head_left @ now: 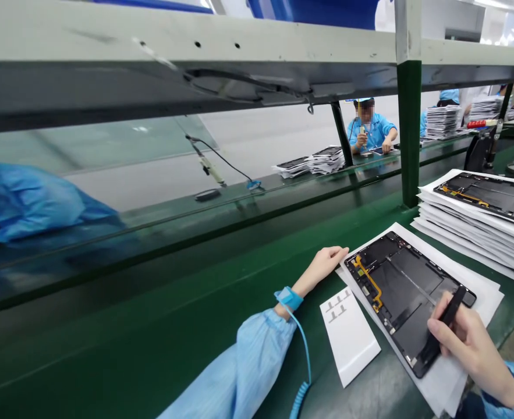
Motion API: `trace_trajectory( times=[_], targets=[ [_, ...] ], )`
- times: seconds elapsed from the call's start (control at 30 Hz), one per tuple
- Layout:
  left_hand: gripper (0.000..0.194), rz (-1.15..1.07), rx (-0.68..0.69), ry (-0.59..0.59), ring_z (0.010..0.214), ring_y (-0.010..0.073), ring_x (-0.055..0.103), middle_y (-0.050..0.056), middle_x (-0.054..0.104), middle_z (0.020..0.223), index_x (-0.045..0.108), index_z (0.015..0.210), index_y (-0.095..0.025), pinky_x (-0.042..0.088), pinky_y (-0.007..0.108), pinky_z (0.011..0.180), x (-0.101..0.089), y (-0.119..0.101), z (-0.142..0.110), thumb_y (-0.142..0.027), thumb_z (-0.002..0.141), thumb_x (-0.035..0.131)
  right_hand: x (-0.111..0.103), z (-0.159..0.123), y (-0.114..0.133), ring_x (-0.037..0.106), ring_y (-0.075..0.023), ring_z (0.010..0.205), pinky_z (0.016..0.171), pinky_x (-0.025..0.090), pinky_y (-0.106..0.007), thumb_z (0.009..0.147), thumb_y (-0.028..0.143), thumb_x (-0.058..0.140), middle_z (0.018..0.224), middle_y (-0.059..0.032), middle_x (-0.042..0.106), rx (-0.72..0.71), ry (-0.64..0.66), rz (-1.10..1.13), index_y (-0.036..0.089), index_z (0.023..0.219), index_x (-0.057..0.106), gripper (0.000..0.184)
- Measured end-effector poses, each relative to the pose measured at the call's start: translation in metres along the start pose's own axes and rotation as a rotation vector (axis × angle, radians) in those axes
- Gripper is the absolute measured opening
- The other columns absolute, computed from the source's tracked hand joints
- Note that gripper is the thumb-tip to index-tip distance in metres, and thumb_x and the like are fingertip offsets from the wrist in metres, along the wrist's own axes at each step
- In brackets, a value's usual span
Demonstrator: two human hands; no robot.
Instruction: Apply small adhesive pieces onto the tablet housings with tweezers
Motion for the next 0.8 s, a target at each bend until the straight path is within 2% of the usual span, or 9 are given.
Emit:
trace_trajectory(
  times=[0.2, 0.37, 0.57, 0.7, 0.8],
  targets=[
    [0.032, -0.063, -0.026, 0.034, 0.065, 0.0131, 0.057, -0.001, 0.057, 0.072, 0.059, 0.079, -0.012, 0.049, 0.028, 0.065, -0.006, -0.004, -0.003, -0.04, 0.094, 0.054, 0.002, 0.0, -0.002, 0.045, -0.0119, 0.049, 0.047, 0.034, -0.023, 0.092, 0.052, 0.052, 0.058, 0.0039, 0.043, -0.007, -0.006, -0.002, 0.018, 0.077, 0.05, 0.037],
    [0.028, -0.135, -0.018, 0.072, 0.064, 0.013, 0.055, -0.001, 0.058, 0.071, 0.059, 0.078, -0.013, 0.046, 0.028, 0.066, -0.01, -0.011, -0.004, -0.038, 0.089, 0.061, 0.004, 0.005, -0.003, 0.04, -0.0108, 0.05, 0.046, 0.03, -0.023, 0.092, 0.052, 0.052, 0.061, 0.0042, 0.039, -0.053, -0.006, -0.008, 0.018, 0.079, 0.05, 0.036],
    [0.044, -0.287, -0.025, 0.091, 0.056, 0.0141, 0.046, -0.004, 0.048, 0.053, 0.052, 0.055, -0.018, 0.038, 0.023, 0.055, -0.022, -0.033, -0.006, -0.056, 0.059, 0.074, 0.007, 0.013, 0.0, 0.037, -0.0089, 0.048, 0.043, 0.026, -0.022, 0.089, 0.058, 0.052, 0.064, 0.0035, 0.038, -0.105, 0.024, 0.0, 0.018, 0.078, 0.047, 0.042],
    [0.039, -0.453, -0.07, 0.061, 0.067, 0.0178, 0.056, -0.002, 0.056, 0.063, 0.057, 0.063, -0.018, 0.046, 0.024, 0.062, -0.03, -0.052, -0.014, -0.052, 0.059, 0.074, 0.008, 0.016, 0.001, 0.037, -0.0084, 0.047, 0.041, 0.025, -0.021, 0.085, 0.067, 0.05, 0.062, 0.0039, 0.036, -0.087, 0.002, 0.006, 0.018, 0.076, 0.045, 0.05],
    [0.035, -0.614, -0.133, 0.015, 0.072, 0.018, 0.06, -0.001, 0.06, 0.069, 0.057, 0.069, -0.018, 0.052, 0.024, 0.068, -0.029, -0.061, -0.017, -0.048, 0.061, 0.074, 0.008, 0.017, 0.001, 0.036, -0.008, 0.045, 0.04, 0.025, -0.02, 0.081, 0.072, 0.05, 0.059, 0.0048, 0.035, -0.075, -0.011, 0.035, 0.018, 0.076, 0.044, 0.054]
  ],
)
Point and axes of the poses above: each hand's wrist, its own z-axis towards the middle knuckle, its own x-axis out of the palm, y = z × x, the point moved 2 cm from there along z, towards the middle knuckle
